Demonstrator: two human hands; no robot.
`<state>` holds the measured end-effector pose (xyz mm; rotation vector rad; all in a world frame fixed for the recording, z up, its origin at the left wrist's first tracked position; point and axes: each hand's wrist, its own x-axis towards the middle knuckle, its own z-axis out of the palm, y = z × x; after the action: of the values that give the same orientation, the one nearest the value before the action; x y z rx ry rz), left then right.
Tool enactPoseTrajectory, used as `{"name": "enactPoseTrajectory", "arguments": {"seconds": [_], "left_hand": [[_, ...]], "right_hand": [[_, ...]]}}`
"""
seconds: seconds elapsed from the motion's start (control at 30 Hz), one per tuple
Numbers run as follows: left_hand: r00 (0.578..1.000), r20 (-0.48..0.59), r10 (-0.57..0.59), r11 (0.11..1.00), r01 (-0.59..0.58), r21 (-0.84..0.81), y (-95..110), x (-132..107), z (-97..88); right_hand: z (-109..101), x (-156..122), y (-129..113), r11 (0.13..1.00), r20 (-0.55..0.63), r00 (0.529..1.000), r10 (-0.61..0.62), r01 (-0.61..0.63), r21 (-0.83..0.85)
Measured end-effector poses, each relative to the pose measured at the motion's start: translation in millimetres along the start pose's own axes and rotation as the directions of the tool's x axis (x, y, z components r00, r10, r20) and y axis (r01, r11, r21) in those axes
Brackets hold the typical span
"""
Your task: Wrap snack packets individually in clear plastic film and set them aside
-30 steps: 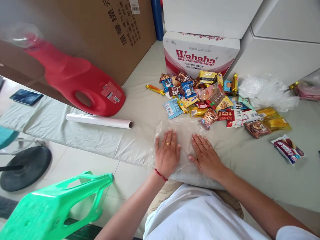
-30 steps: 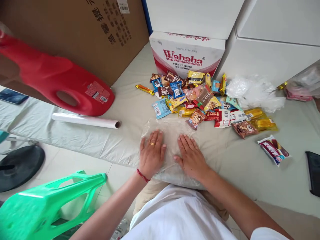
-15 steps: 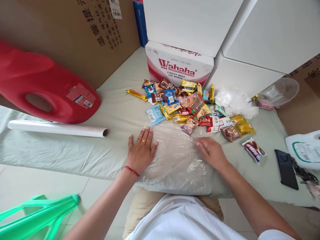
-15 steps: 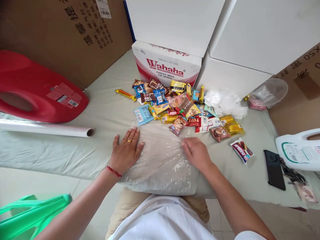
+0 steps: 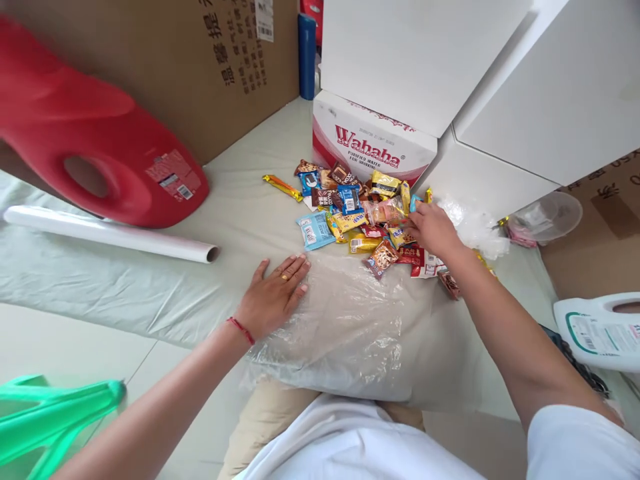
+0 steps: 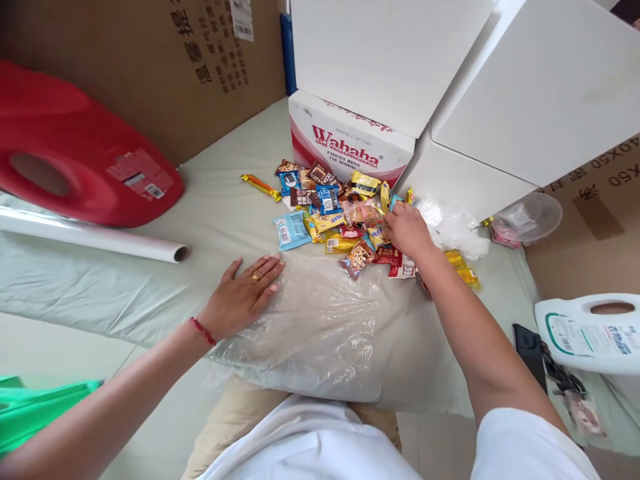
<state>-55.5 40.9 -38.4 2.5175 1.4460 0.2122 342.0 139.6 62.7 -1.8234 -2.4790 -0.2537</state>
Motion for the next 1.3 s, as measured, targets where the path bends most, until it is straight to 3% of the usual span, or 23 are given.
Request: {"name": "enactPoseTrajectory", "arguments": {"seconds": [0.1, 0.17, 0.23, 0.27, 0.3, 0.43, 0.5, 0.57, 0.63, 0.7, 0.77, 0.8, 0.87, 0.93, 1.1, 1.2, 1.3], "left_hand": [[1.000, -0.020, 0.010, 1.000, -0.010, 0.010, 1, -2, -0.6], [0.999, -0.042, -0.006, 1.000, 0.007, 0.010, 6, -2, 0.7], [0.998, -0.059, -0.024, 1.000, 0.024, 0.001, 11, -2, 2.4], [0.997, -0.064, -0.029, 1.000, 0.029, -0.005, 13, -2, 3.2], [0.997, -0.066, -0.033, 0.999, 0.032, -0.011, 13, -2, 3.8], [0.998, -0.053, -0.040, 0.999, 0.039, -0.033, 13, -2, 5.1], [0.997, -0.053, -0.047, 0.998, 0.045, -0.036, 12, -2, 5.2], [0.997, -0.053, -0.051, 0.998, 0.049, -0.032, 12, -2, 5.5], [0.997, -0.052, -0.051, 0.998, 0.050, -0.029, 12, -2, 5.9], [0.998, -0.054, -0.045, 0.999, 0.044, -0.028, 12, -3, 6.2], [0.997, -0.066, -0.042, 0.999, 0.040, -0.029, 12, -3, 6.2], [0.997, -0.071, -0.042, 0.999, 0.040, -0.030, 12, -3, 6.2], [0.996, -0.077, -0.048, 0.998, 0.045, -0.031, 12, -4, 5.9], [0.996, -0.075, -0.048, 0.998, 0.046, -0.031, 12, -4, 5.7], [0.997, -0.068, -0.036, 0.999, 0.035, -0.013, 13, -4, 4.8], [0.997, -0.059, -0.042, 0.999, 0.042, 0.011, 14, -4, 3.1], [0.998, -0.044, -0.046, 0.998, 0.047, 0.029, 15, -4, 1.5]], "right_hand": [[-19, -29, -1, 0.921, -0.107, 0.963, 0.249, -0.201, 0.334], [-28, -48, -15, 0.703, -0.040, 0.932, 0.360, -0.243, 0.669], [-29, -64, -40, 0.423, 0.160, 0.936, 0.313, -0.288, 0.859], [-27, -70, -55, 0.337, 0.251, 0.938, 0.240, -0.323, 0.884], [-23, -74, -71, 0.307, 0.317, 0.936, 0.151, -0.349, 0.885], [-3, -84, -122, 0.348, 0.414, 0.896, -0.158, -0.342, 0.873], [3, -84, -135, 0.337, 0.433, 0.874, -0.222, -0.347, 0.875], [3, -83, -143, 0.349, 0.400, 0.896, -0.193, -0.318, 0.882], [0, -86, -149, 0.434, 0.245, 0.967, -0.065, -0.194, 0.880], [-2, -95, -158, 0.602, -0.017, 0.999, 0.048, -0.015, 0.798], [1, -108, -170, 0.758, -0.208, 0.978, -0.005, 0.139, 0.637], [5, -116, -176, 0.803, -0.229, 0.969, -0.090, 0.206, 0.560], [15, -132, -187, 0.826, -0.172, 0.949, -0.264, 0.314, 0.468], [23, -143, -193, 0.823, -0.122, 0.938, -0.323, 0.342, 0.454], [28, -137, -191, 0.892, -0.055, 0.992, -0.118, 0.130, 0.432], [29, -127, -186, 0.906, 0.038, 0.990, -0.133, 0.106, 0.409], [31, -127, -180, 0.912, 0.058, 0.981, -0.185, 0.149, 0.381]]}}
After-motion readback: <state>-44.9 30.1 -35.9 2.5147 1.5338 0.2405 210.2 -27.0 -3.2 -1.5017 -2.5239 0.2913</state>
